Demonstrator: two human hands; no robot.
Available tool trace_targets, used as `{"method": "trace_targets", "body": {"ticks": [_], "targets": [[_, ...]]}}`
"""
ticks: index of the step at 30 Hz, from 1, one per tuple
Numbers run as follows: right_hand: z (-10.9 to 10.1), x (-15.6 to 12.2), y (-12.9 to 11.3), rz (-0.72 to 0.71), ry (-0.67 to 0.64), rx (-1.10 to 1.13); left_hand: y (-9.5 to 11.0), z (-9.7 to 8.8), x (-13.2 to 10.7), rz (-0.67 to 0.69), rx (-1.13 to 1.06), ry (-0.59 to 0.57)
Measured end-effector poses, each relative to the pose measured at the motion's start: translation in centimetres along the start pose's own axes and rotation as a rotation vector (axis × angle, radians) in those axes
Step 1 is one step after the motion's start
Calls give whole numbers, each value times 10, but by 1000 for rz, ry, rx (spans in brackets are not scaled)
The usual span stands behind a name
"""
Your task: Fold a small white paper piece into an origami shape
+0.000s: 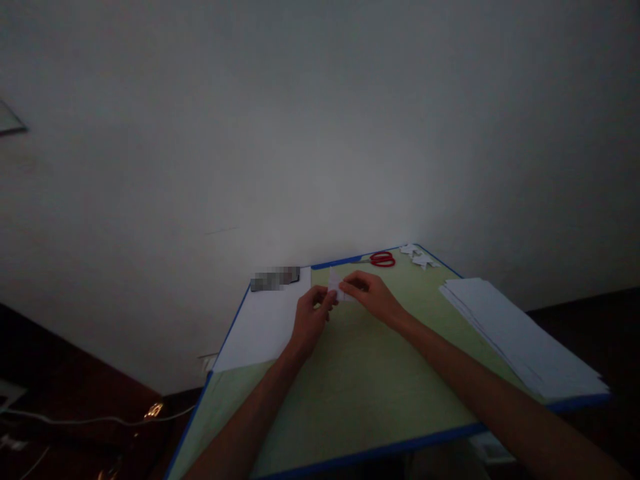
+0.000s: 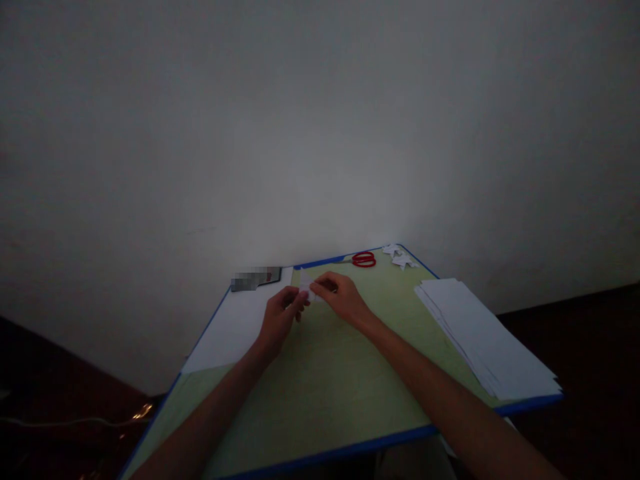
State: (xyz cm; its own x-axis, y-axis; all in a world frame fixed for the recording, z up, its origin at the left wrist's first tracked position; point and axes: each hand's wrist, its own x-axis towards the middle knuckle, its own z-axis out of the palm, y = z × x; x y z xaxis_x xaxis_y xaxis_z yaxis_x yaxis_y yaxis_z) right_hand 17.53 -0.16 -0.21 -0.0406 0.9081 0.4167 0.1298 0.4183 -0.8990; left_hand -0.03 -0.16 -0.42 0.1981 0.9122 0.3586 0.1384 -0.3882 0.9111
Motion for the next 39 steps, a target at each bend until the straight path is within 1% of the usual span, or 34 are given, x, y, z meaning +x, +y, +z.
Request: {"method": "trace_targets", "body": {"ticks": [3, 5, 9, 13, 17, 23, 27, 34, 39], "targets": [[-1, 0, 2, 6, 11, -6, 0, 1, 0, -17, -18, 4], [-1, 0, 2, 9, 14, 14, 1, 2, 0, -59, -60, 7], [0, 1, 2, 34, 51, 119, 5, 4, 1, -124, -141, 17], [1, 0, 1, 83, 82, 196, 10, 4, 1, -104, -176, 57], [1, 0, 1, 99, 116, 179, 10, 5, 1, -97, -191, 80], [0, 0, -1, 107, 138, 164, 6, 5, 2, -133, -193, 99], [-1, 0, 0, 104, 136, 161, 6, 4, 2, -117, -184, 98], [-1, 2, 1, 128, 152, 155, 6, 4, 1, -140, -205, 75], [-1, 2, 0, 125, 158, 157, 6, 4, 2, -142, -198, 86]]}}
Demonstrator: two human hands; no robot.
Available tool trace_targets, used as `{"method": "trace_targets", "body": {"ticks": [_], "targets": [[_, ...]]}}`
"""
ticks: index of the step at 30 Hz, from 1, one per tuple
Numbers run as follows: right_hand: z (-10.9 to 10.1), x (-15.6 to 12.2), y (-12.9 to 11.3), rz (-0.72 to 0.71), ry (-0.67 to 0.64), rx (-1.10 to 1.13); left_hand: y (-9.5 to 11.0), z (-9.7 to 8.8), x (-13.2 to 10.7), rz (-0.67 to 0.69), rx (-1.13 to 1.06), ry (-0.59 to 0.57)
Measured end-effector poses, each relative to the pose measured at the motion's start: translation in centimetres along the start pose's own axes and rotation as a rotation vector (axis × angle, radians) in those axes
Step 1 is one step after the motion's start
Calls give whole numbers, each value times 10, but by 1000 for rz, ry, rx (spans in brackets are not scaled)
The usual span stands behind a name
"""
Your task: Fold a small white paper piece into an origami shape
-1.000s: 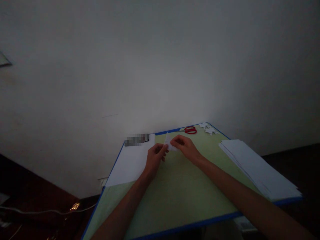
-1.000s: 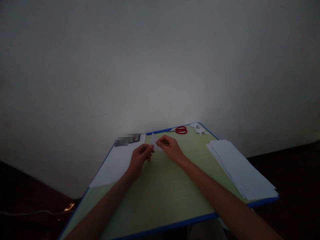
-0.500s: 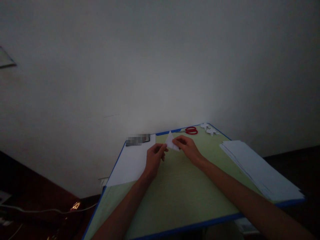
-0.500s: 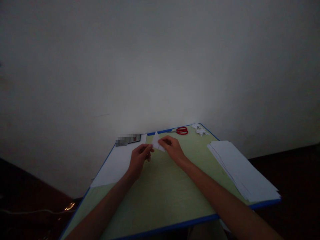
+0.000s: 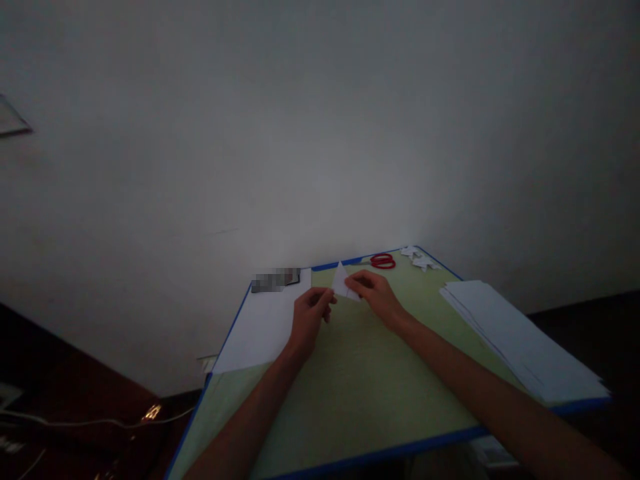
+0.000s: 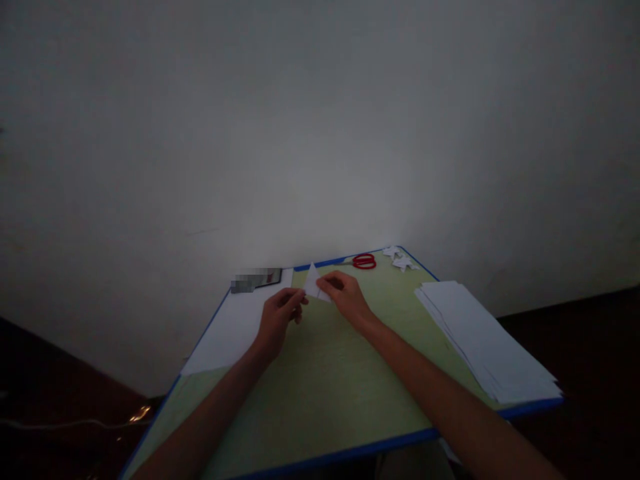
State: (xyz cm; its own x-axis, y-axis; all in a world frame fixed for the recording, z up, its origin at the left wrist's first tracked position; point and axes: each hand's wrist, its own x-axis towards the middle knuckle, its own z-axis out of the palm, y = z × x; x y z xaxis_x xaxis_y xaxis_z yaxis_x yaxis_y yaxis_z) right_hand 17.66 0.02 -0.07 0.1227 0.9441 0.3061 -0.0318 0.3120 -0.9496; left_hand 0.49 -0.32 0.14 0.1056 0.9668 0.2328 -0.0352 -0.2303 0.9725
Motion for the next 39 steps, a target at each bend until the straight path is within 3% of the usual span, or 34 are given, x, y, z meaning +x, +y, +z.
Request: {"method": "trace_targets", "body": {"ticks": [12, 21, 39], "targets": [[0, 0, 4, -12, -38, -20, -1, 0, 1, 18, 19, 25], [3, -5, 1, -4, -184, -72, -1, -2, 1, 5, -19, 89], [1, -3, -1, 51, -160, -17, 0, -1, 1, -31, -123, -13]]}}
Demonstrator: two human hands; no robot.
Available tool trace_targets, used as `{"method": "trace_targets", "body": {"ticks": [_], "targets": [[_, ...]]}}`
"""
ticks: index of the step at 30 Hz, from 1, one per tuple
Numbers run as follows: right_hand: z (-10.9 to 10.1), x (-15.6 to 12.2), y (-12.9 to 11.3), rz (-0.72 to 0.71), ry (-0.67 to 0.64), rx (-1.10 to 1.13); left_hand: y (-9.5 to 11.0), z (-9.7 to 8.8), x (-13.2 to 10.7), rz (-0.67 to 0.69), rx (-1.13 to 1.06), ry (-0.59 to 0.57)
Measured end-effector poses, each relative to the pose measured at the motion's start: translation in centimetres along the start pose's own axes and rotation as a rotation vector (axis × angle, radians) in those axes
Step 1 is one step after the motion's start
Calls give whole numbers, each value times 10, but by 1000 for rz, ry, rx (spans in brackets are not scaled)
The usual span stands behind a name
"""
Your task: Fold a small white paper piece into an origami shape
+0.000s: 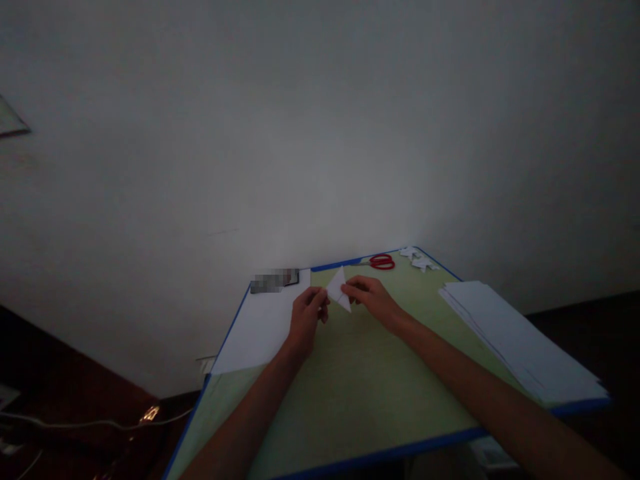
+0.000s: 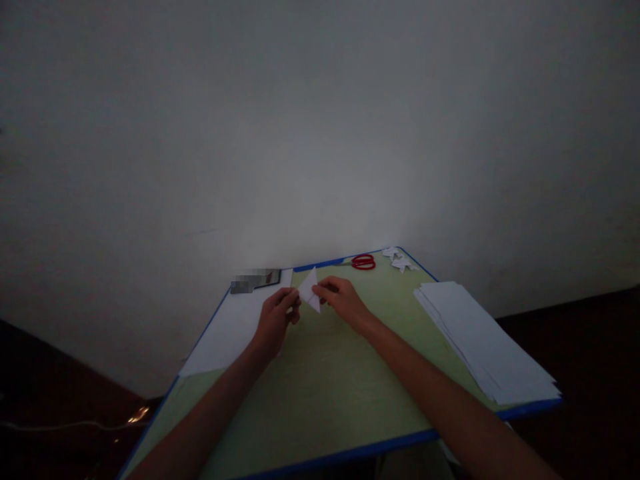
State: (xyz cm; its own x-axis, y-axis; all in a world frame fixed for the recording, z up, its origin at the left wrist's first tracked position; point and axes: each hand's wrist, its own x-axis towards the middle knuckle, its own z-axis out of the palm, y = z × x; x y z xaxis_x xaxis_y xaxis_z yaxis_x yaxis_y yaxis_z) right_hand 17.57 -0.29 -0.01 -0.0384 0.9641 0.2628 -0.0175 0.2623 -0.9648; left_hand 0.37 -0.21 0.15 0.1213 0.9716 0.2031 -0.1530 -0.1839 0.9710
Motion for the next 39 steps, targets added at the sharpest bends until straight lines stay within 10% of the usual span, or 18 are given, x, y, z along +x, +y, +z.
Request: {"method": "trace_targets", "body": {"ticks": [16, 27, 39], "targets": [[-4, 4, 13, 74, -64, 148, 0, 1, -1, -37, -64, -26], [-6, 4, 14, -92, 64, -219, -5, -4, 0, 149, 449, 110], [-4, 7, 16, -136, 25, -208, -8, -5, 0, 156, 395, 80]]}}
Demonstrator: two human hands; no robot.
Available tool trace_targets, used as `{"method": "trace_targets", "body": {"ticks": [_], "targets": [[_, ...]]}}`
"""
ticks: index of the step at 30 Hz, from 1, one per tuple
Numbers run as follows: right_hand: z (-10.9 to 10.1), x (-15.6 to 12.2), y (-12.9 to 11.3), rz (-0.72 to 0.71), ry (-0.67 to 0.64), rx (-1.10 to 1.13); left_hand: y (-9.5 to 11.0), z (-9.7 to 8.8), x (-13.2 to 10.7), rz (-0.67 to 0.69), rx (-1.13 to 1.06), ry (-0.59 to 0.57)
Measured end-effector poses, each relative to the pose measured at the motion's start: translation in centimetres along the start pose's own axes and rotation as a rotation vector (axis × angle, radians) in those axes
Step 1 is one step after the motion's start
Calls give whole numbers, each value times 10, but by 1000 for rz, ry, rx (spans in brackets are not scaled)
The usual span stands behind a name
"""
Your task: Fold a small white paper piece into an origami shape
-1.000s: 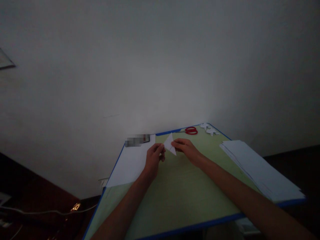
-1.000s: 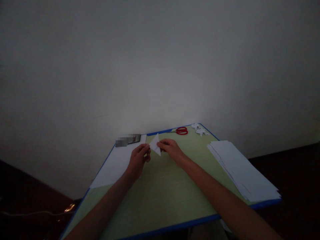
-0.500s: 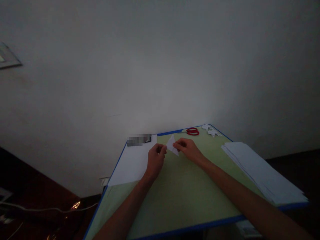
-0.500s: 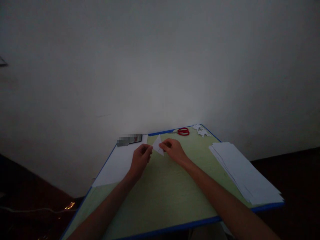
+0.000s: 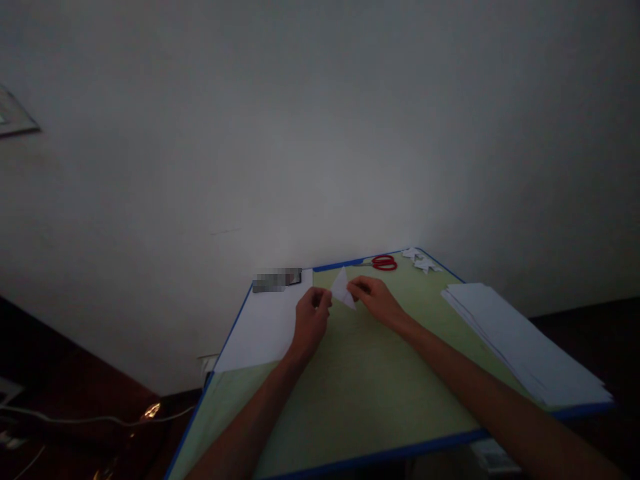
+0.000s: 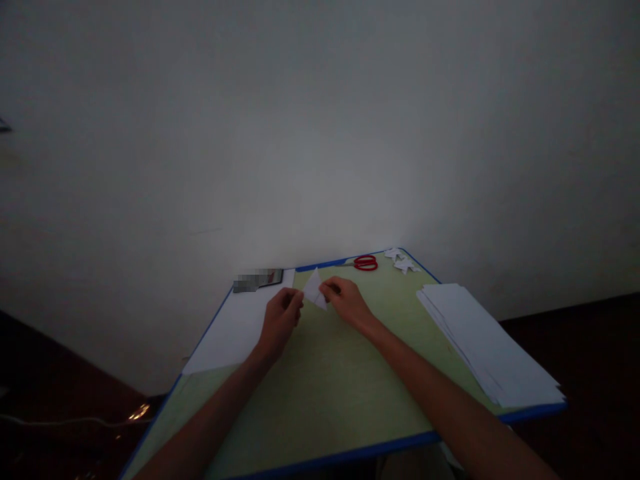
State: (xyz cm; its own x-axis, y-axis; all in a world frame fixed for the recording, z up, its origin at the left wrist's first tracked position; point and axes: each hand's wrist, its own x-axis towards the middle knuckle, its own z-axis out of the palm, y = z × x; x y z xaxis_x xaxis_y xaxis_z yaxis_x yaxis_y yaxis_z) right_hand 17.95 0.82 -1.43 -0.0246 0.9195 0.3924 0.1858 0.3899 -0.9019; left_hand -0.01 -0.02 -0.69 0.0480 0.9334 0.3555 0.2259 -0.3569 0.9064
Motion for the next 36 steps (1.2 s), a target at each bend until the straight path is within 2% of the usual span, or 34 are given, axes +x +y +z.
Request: {"method": "trace_targets", "body": {"ticks": [11, 23, 36], "targets": [[-6, 0, 1, -32, 97, -18, 4, 1, 2, -101, -107, 71], [-5, -3, -4, -40, 44, -17, 1, 1, 3, -85, -105, 78], [-6, -5, -11, -61, 63, -44, 4, 2, 2, -98, -89, 75]]}}
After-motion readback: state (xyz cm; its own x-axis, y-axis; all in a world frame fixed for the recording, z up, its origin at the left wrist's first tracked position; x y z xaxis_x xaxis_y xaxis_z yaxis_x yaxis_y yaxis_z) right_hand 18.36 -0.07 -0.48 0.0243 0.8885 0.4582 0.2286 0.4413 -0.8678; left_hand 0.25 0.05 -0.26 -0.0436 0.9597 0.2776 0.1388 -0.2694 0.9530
